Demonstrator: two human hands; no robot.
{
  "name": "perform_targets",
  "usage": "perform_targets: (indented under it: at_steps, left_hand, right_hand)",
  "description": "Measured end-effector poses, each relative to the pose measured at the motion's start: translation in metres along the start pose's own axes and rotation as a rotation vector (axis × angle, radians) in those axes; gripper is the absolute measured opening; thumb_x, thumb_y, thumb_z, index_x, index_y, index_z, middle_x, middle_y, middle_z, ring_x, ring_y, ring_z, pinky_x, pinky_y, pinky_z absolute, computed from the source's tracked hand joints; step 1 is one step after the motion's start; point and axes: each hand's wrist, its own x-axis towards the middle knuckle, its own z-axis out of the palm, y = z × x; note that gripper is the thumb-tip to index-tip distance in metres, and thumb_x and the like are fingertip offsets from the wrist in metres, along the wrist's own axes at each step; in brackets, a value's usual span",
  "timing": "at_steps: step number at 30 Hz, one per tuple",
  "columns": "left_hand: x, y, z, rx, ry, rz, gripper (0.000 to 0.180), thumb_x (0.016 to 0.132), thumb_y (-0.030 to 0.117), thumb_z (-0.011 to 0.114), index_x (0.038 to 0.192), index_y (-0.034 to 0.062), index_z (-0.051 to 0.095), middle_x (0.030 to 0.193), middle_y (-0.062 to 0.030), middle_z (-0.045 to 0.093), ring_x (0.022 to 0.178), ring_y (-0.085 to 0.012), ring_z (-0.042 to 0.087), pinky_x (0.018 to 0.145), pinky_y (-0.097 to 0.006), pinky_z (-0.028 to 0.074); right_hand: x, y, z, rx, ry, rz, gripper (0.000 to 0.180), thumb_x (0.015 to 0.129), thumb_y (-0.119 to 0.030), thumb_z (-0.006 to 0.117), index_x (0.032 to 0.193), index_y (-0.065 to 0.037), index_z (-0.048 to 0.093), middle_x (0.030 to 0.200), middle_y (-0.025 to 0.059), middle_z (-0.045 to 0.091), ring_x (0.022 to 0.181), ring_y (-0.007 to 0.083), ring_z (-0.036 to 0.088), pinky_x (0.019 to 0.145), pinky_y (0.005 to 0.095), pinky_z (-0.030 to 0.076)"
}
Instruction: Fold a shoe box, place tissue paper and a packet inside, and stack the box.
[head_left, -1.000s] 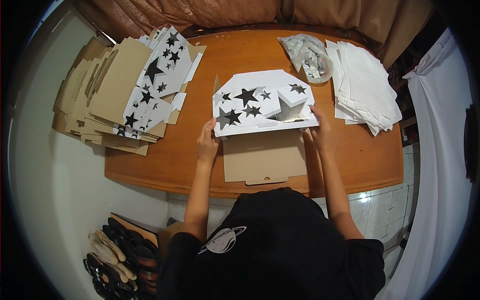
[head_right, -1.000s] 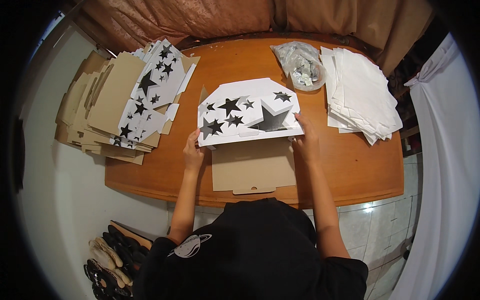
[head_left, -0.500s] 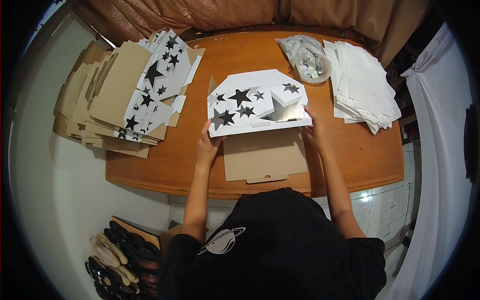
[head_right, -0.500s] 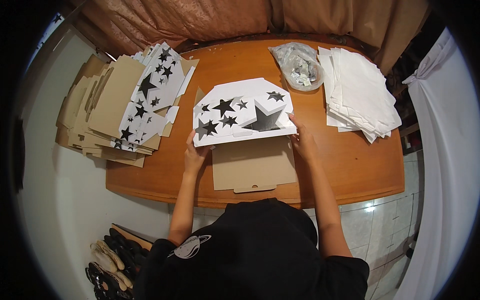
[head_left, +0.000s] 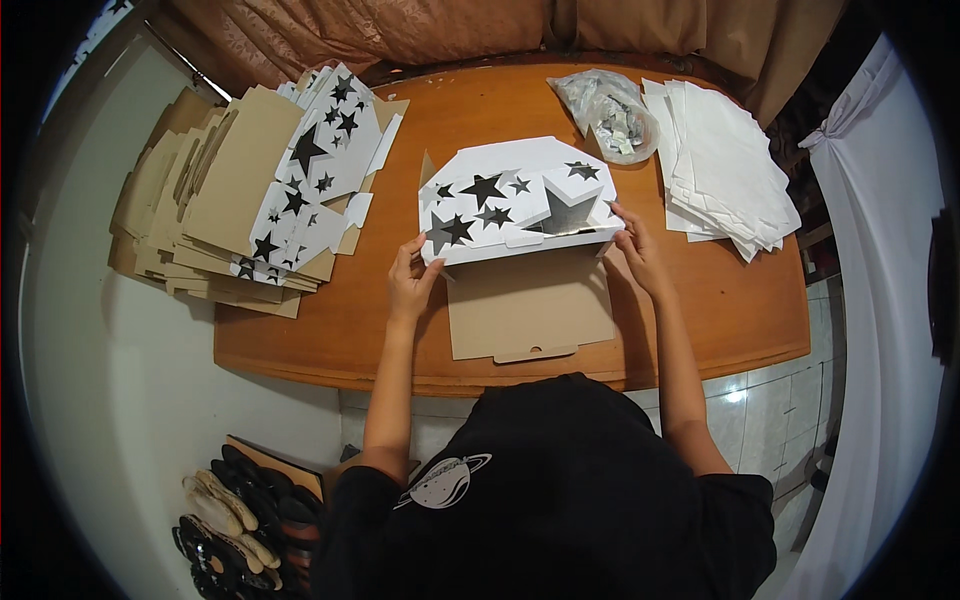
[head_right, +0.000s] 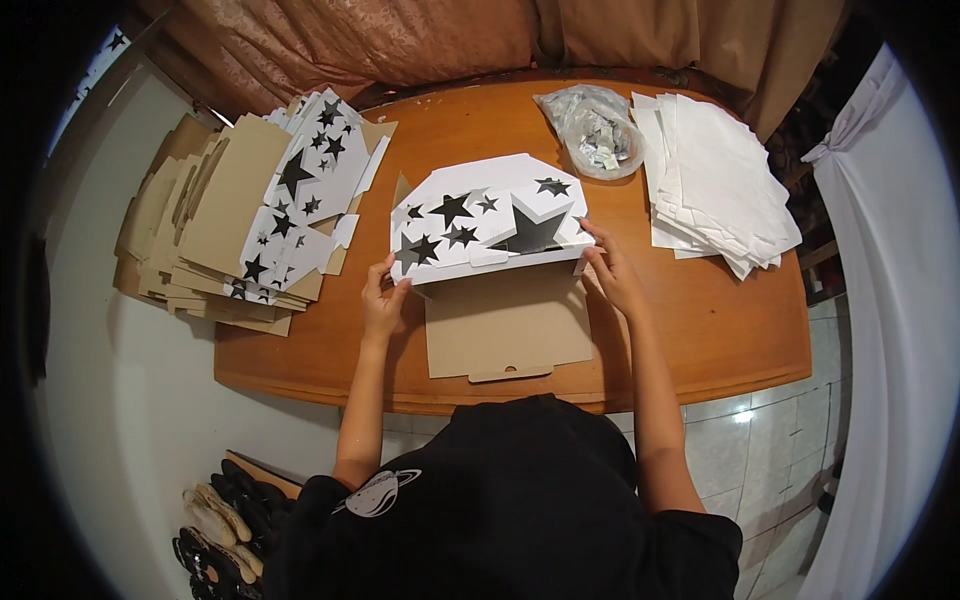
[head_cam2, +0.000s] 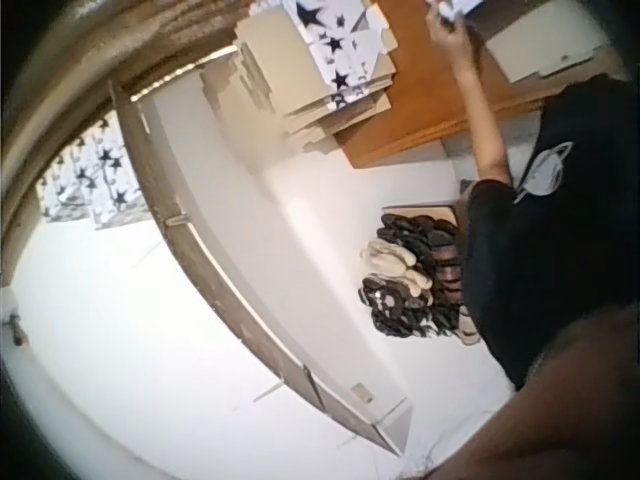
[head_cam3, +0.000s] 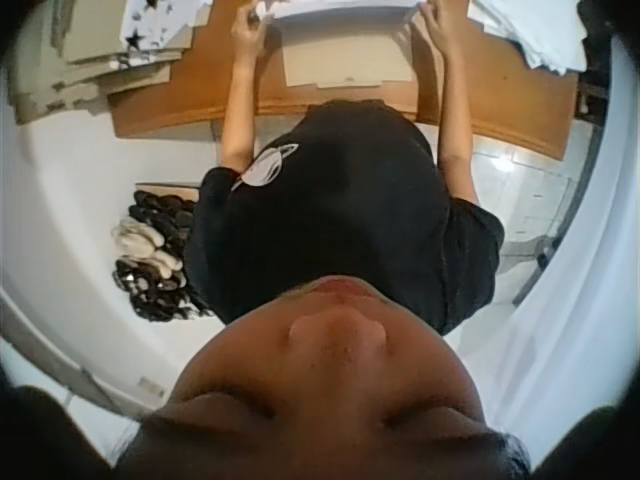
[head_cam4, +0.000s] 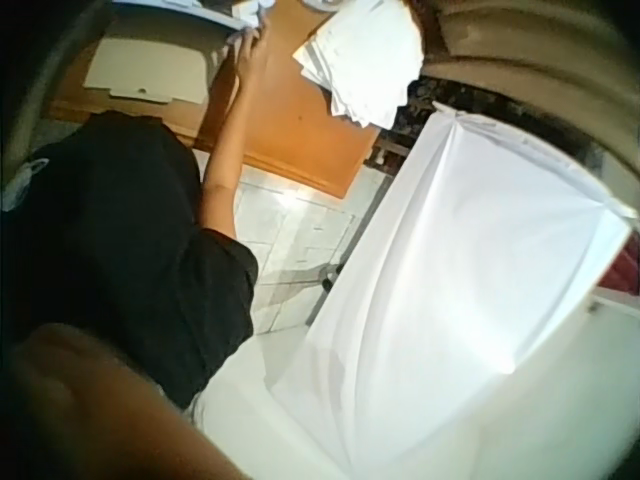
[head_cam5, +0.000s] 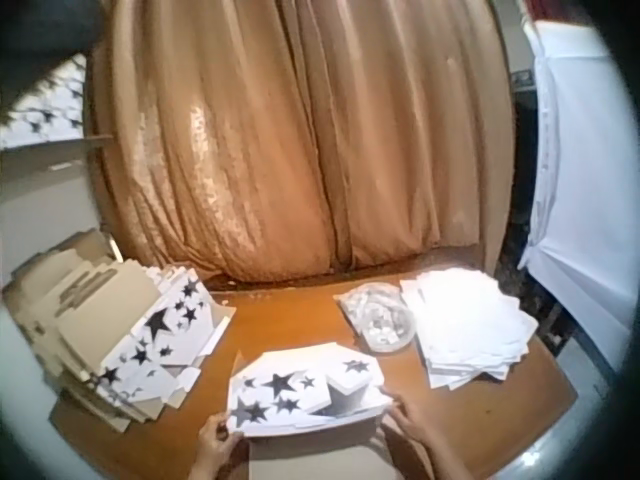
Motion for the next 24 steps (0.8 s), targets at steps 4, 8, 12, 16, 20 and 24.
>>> perform_targets:
  at_steps: [4,8,12,16,20,24]
  left_hand:
    - [-0.001,-0.007,0.002,0.089,0.022,0.028,0.037,0.08,0.01,0.066,0.112,-0.0016,0.051,0.107,-0.0145,0.058,0.093,-0.0205,0.061,0.076,-0.03,0.052]
    - [0.007,-0.017,0.002,0.185,0.08,0.079,0.032,0.079,0.007,0.066,0.107,-0.0011,0.052,0.099,-0.0148,0.061,0.086,-0.0195,0.063,0.071,-0.029,0.053]
    - [0.032,-0.025,0.003,0.256,0.107,0.099,0.029,0.078,0.009,0.067,0.101,-0.0007,0.052,0.097,-0.0157,0.063,0.082,-0.0203,0.064,0.068,-0.03,0.052]
    - [0.049,-0.022,0.01,0.254,0.076,0.071,0.026,0.078,0.006,0.066,0.1,0.0001,0.053,0.101,-0.0162,0.062,0.084,-0.0221,0.064,0.069,-0.031,0.052]
    - [0.027,-0.035,0.011,0.12,0.073,0.148,0.034,0.076,0.002,0.067,0.107,0.0026,0.054,0.115,-0.0177,0.056,0.093,-0.0269,0.062,0.075,-0.031,0.053]
    - [-0.008,-0.023,0.012,0.26,0.078,0.221,0.041,0.073,-0.001,0.067,0.11,0.0044,0.051,0.115,-0.019,0.055,0.103,-0.0324,0.056,0.08,-0.034,0.05]
  right_hand:
    - [0.001,0.003,0.004,-0.157,0.068,-0.131,0.036,0.091,-0.009,0.048,0.126,-0.006,0.044,0.127,0.0088,0.049,0.107,0.0179,0.052,0.088,0.0292,0.043]
    - [0.011,0.007,0.012,-0.283,0.143,-0.223,0.033,0.089,-0.007,0.051,0.123,-0.008,0.049,0.117,0.0093,0.057,0.093,0.0176,0.058,0.083,0.0282,0.045]
    - [0.03,0.01,0.014,-0.32,0.166,-0.118,0.033,0.089,-0.007,0.052,0.122,-0.01,0.05,0.11,0.0106,0.06,0.09,0.0159,0.059,0.08,0.0262,0.046]
    - [0.039,0.024,0.009,-0.169,0.153,-0.167,0.033,0.089,-0.01,0.052,0.122,-0.008,0.048,0.11,0.0097,0.059,0.091,0.0142,0.058,0.08,0.0266,0.046]
    - [0.019,0.019,0.021,0.12,0.221,-0.264,0.033,0.089,-0.011,0.053,0.121,-0.004,0.048,0.114,0.0079,0.054,0.098,0.0141,0.053,0.081,0.0275,0.045]
    - [-0.016,0.032,0.029,0.159,0.322,-0.143,0.038,0.085,-0.006,0.057,0.121,-0.002,0.045,0.117,0.0085,0.05,0.105,0.0152,0.049,0.087,0.027,0.041]
